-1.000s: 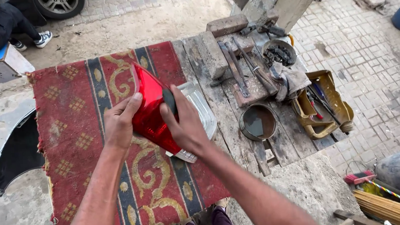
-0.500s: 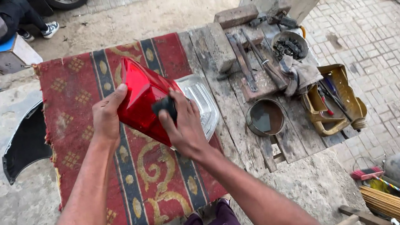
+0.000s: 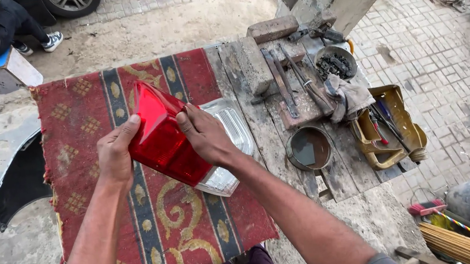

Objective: The person cleans a car tail light assembly on a workbench. They wipe the exterior with a cloth, flip the unit to clean the interior housing, and then use a sanding block to smooth the red lens surface.

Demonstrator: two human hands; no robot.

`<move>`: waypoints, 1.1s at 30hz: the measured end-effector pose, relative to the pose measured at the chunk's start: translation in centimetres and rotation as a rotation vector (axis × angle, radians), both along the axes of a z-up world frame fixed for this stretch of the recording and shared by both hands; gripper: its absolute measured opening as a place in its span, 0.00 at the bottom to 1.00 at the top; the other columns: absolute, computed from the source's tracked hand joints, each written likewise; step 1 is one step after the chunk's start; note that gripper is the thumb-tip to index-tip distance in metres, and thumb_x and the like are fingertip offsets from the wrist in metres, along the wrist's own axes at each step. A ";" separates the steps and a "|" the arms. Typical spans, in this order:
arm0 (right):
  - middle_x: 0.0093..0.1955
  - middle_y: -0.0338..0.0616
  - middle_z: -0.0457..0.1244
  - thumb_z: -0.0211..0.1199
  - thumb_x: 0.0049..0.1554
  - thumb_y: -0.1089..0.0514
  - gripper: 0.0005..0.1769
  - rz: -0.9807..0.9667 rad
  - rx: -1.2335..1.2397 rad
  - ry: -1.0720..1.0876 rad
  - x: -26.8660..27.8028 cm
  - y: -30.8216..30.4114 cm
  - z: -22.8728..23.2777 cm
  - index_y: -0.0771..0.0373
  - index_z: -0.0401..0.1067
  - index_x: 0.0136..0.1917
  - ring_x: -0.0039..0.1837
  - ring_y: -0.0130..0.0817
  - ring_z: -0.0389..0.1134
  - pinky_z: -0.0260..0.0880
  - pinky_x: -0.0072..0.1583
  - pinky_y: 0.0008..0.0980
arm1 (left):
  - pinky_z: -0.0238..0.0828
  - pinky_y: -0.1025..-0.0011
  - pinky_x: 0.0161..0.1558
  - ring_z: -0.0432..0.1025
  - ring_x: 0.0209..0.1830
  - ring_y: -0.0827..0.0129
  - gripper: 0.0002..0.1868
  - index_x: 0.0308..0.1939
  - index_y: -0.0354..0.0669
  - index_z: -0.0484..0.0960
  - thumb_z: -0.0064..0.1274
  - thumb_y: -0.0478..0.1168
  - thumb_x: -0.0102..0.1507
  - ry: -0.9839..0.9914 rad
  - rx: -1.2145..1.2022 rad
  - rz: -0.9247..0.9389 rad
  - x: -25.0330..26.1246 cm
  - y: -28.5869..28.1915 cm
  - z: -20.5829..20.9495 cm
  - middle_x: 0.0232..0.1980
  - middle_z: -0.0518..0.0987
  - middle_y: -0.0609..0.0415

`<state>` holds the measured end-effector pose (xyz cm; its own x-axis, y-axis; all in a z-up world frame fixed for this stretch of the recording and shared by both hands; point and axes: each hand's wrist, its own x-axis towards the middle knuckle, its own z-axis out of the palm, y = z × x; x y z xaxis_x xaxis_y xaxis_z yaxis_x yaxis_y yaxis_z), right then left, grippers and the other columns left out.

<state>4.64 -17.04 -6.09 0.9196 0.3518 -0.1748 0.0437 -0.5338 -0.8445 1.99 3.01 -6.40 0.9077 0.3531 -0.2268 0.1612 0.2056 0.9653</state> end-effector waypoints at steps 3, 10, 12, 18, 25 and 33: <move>0.84 0.60 0.41 0.31 0.60 0.22 0.54 0.062 -0.003 -0.048 -4.8 -0.8 6.1 0.66 0.46 0.82 0.84 0.57 0.39 0.30 0.80 0.54 | 0.78 0.67 0.46 0.78 0.38 0.68 0.11 0.37 0.47 0.88 0.67 0.50 0.64 -0.009 -0.027 0.009 1.2 2.6 -3.2 0.34 0.81 0.50; 0.85 0.53 0.41 0.23 0.63 0.22 0.53 0.132 0.025 0.040 2.3 -0.7 0.7 0.63 0.43 0.83 0.86 0.49 0.38 0.29 0.81 0.52 | 0.79 0.71 0.43 0.80 0.37 0.69 0.08 0.39 0.48 0.89 0.67 0.46 0.61 0.023 -0.065 0.017 0.4 -0.9 2.4 0.34 0.83 0.50; 0.85 0.57 0.41 0.28 0.60 0.18 0.58 0.135 0.083 0.047 2.3 -0.8 2.3 0.66 0.44 0.83 0.85 0.52 0.39 0.27 0.82 0.49 | 0.79 0.68 0.44 0.81 0.39 0.65 0.10 0.42 0.47 0.88 0.66 0.46 0.61 0.024 -0.077 0.012 0.5 -1.2 2.6 0.36 0.83 0.47; 0.84 0.61 0.40 0.30 0.65 0.32 0.46 0.181 0.013 0.021 -0.7 -4.5 2.0 0.65 0.40 0.84 0.84 0.56 0.39 0.29 0.81 0.53 | 0.79 0.65 0.45 0.80 0.39 0.62 0.12 0.45 0.43 0.88 0.67 0.41 0.59 0.057 -0.090 0.016 0.3 -1.9 3.5 0.37 0.83 0.44; 0.85 0.61 0.41 0.35 0.61 0.22 0.53 0.206 0.242 -0.043 1.7 -1.1 4.6 0.63 0.42 0.83 0.85 0.57 0.39 0.30 0.82 0.53 | 0.80 0.63 0.46 0.79 0.42 0.64 0.14 0.47 0.42 0.88 0.67 0.42 0.59 0.054 -0.035 0.032 -0.5 -3.1 4.3 0.39 0.84 0.44; 0.86 0.58 0.35 0.29 0.63 0.21 0.53 0.245 0.460 0.111 6.1 -0.4 3.8 0.60 0.37 0.85 0.86 0.57 0.31 0.17 0.80 0.60 | 0.79 0.66 0.45 0.80 0.44 0.65 0.15 0.48 0.43 0.87 0.67 0.39 0.58 0.045 -0.053 0.059 0.3 -3.9 4.3 0.40 0.84 0.45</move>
